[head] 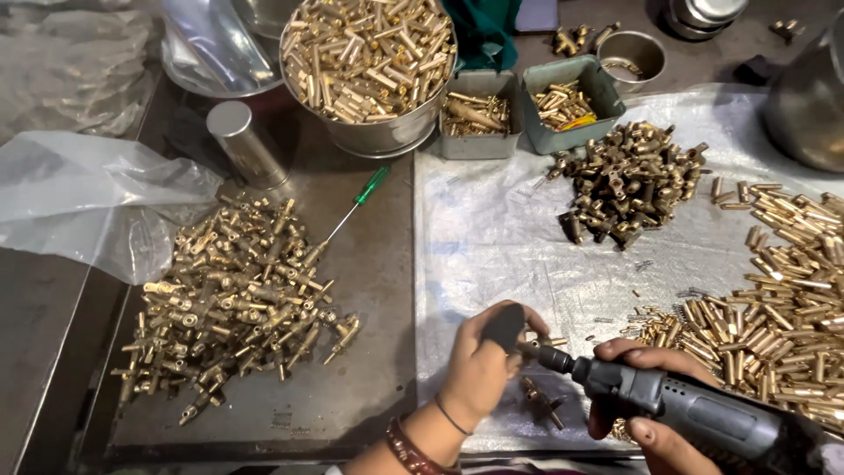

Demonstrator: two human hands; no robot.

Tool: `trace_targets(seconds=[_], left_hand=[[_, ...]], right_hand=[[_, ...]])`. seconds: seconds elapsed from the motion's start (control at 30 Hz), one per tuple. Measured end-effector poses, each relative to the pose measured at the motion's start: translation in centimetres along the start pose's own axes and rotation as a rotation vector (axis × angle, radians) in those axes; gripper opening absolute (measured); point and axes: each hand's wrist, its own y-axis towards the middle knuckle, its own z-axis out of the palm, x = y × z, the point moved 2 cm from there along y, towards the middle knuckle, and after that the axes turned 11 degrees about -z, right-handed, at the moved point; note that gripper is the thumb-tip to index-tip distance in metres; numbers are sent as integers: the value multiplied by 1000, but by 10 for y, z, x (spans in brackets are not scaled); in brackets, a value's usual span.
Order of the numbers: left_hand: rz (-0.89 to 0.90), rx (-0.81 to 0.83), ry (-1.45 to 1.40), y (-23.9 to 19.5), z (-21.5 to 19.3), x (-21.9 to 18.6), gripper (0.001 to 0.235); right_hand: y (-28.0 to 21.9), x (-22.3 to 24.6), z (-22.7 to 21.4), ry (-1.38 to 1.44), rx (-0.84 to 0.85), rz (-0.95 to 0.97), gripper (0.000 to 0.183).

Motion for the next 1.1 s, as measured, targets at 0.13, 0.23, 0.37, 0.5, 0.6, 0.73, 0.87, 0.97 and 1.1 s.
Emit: trace_targets(seconds=[0.13,0.23,0.37,0.5,0.6,0.73,0.87,0.97,1.1], left_hand=[[256,-246,492,0,-13,-17,35],[338,-265,637,-13,-11,-41,34],[387,-117,556,-22,-11,-48,32],[297,62,813,-37,14,-47,37],[100,193,988,-48,33,-25,43],[-133,33,610,-44,28,6,53],[-31,-85,407,-51,-5,-5,47],[59,-518,311,-73,-79,-14,46],[312,-885,-59,-141,-208,-40,36]], right_hand=[[-8,-2,-16,-83,30,-4,53],[-10,2,-11,-74,28,-10,53],[-4,14,-11,38,29,8,53],[-5,5,-26,202,-33,178,62],[-1,-4,-27,141,-78,291,65],[24,9,0,-337,113,512,63],[64,11,36,-612,338,456,61],[82,0,63,-855,561,57,57],[73,-19,79,-1102,885,-353,61]])
